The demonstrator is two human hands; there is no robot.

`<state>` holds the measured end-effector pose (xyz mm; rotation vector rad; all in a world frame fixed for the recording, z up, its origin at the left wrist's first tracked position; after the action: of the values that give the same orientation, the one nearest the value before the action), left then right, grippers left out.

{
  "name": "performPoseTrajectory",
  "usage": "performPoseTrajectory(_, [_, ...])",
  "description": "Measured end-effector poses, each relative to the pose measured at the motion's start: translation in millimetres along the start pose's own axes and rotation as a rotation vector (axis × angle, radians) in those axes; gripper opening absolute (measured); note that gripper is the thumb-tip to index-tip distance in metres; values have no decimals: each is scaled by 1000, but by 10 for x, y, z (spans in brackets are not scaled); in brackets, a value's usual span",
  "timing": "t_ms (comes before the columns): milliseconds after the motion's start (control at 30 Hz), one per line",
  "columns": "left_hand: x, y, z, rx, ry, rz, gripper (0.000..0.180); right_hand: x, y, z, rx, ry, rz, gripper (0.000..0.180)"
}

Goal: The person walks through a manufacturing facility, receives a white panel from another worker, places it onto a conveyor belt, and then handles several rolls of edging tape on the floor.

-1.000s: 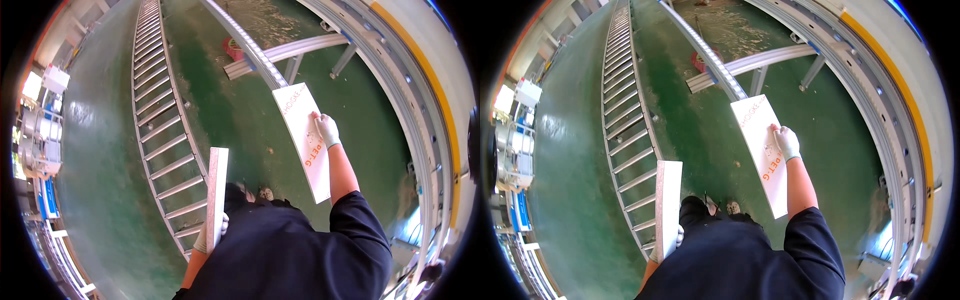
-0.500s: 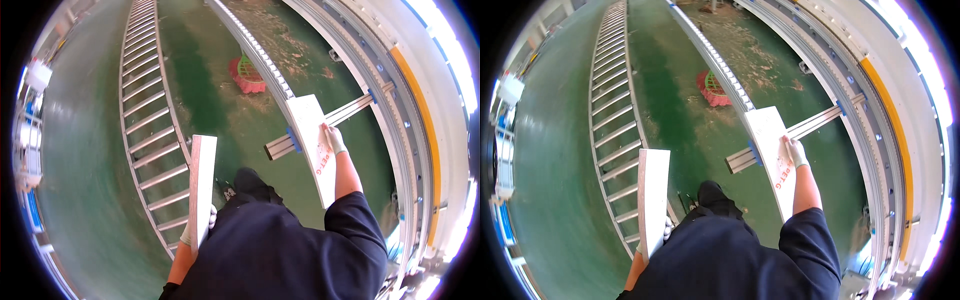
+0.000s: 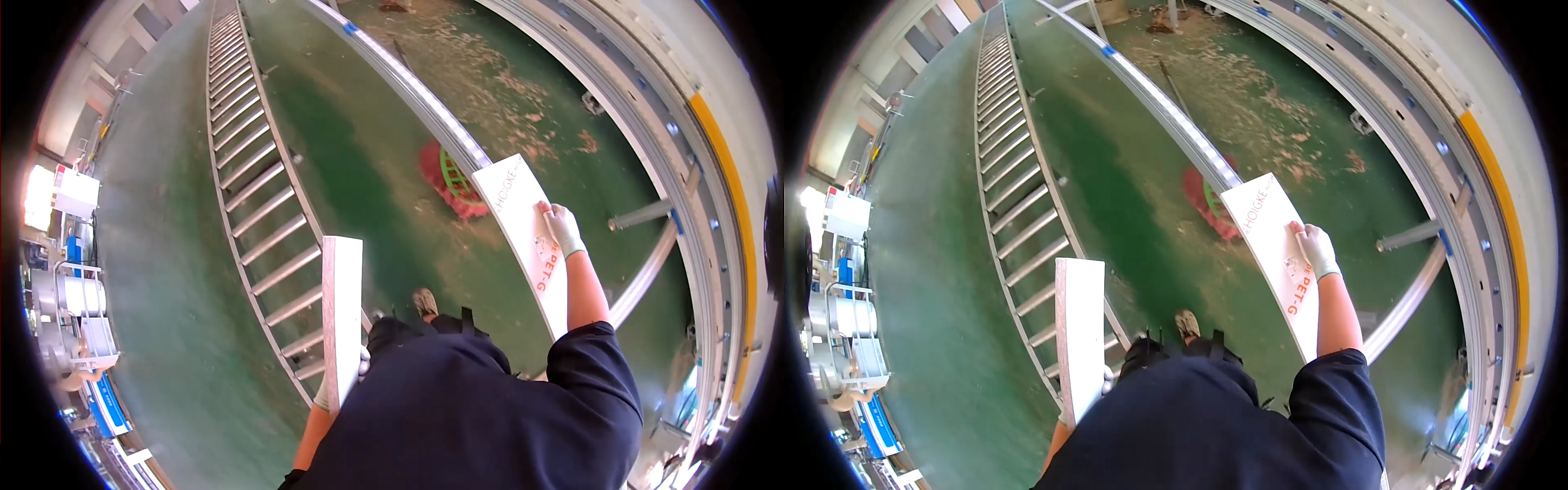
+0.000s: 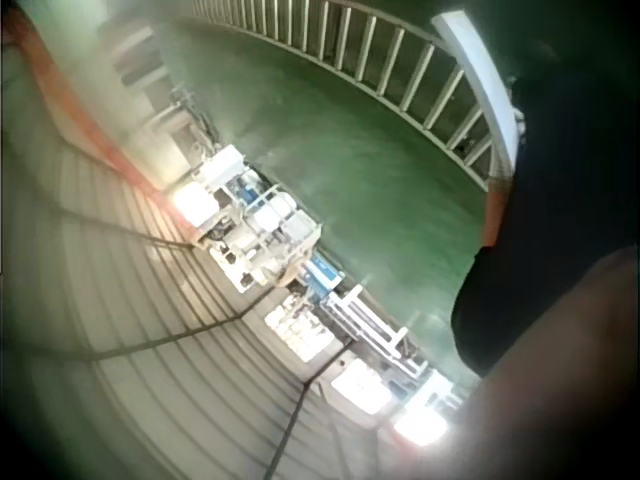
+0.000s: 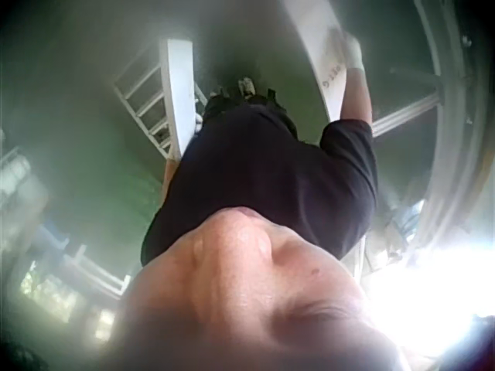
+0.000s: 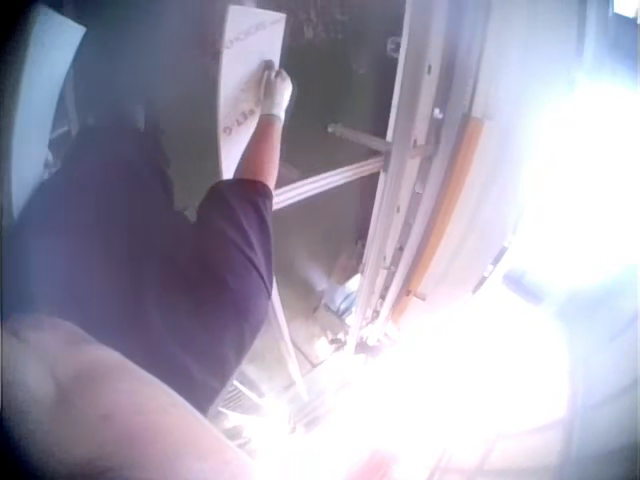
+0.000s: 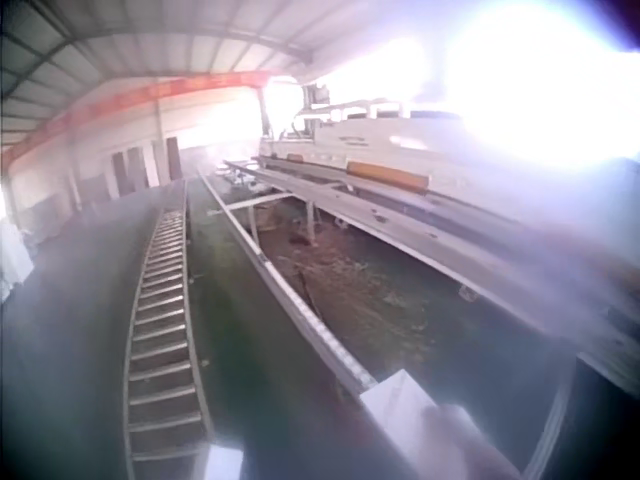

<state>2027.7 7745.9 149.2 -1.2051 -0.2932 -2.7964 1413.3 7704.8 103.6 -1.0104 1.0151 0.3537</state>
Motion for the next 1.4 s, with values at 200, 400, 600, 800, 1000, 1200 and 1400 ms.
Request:
performPoseTrajectory(200, [-367,1942,-464,31,270,-178,34,667,-1362,-2100,-56,16,91,63])
performPoseTrajectory(400, [-600,4566,-898,119,229,-143,42,1319,-2441,-3933,-77,15,-47,67])
performPoseTrajectory(600, [-656,7039,-1261,153,62,-168,34,1634,-3672,-5531,25,27,-23,71])
performPoseTrajectory(800, [-641,9365,-1751,272,311,-802,41,1956,-5188,-7543,-11,7,-200,64])
performPoseTrajectory(1000, [-606,11699,-2290,53,228,-115,32,2683,-6326,-9729,10,-64,-164,69])
performPoseTrajectory(1200, [-904,13495,-2462,166,157,-57,34,3409,-7316,-11570,-29,-82,-132,68])
performPoseTrajectory(1400, [-1223,15682,-3072,125,294,-135,43,3988,-8624,-13382,-38,-57,-79,69])
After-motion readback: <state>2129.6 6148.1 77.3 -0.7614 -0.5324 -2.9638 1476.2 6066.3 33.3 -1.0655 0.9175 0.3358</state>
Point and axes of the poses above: each hand's wrist, its own z-axis away from the middle knuckle, its own x-axis out of the palm, y = z × x, the point moved 3 cm from there along -z, towards the middle knuckle, and after that the axes turned 12 degrees about -x, right-handed, at the moved point
